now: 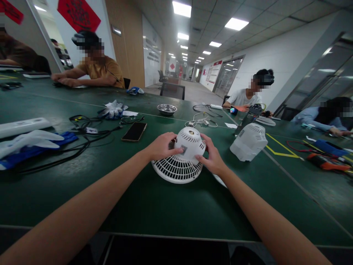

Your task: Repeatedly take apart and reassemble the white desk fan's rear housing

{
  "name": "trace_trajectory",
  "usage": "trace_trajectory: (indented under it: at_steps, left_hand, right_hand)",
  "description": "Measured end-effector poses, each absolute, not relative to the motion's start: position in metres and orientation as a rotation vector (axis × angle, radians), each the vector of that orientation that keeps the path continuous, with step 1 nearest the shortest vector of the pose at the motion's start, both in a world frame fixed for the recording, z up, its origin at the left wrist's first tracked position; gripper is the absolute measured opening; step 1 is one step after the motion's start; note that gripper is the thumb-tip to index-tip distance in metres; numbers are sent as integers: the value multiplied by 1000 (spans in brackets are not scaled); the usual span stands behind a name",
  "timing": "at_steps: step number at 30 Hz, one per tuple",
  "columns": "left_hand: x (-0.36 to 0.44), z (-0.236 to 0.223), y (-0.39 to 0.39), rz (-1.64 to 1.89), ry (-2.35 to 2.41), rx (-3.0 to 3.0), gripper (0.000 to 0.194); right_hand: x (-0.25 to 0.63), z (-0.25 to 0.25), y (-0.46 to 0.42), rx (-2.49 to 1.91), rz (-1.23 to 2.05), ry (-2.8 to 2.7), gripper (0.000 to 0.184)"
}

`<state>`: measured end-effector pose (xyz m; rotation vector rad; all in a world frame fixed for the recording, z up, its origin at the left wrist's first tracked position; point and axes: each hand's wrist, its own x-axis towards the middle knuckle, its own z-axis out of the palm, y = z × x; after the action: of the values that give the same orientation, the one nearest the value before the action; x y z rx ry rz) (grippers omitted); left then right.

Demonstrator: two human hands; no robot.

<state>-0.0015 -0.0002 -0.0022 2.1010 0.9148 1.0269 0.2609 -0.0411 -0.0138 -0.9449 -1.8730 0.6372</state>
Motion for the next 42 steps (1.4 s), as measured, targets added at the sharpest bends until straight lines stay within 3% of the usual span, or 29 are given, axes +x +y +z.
trace_trajectory:
  at_steps: [6,26,37,42]
  left_hand:
    - [-3,-1,4,940,861,2061,49]
    - [-5,-2,2,930,873,2112,45]
    - [-9,-7,10,745,887,2547,64]
    - [-8,-11,11,754,938,2566,67]
  right_hand:
    - [261,-10,-44,-987,628,-1851,73]
    - [261,-9,-43,-1085,419,-1948,72]
    - [263,-13,-38,-1083,253,-2111,82]
    - [257,-11,-42,-1102,345,-2097,83]
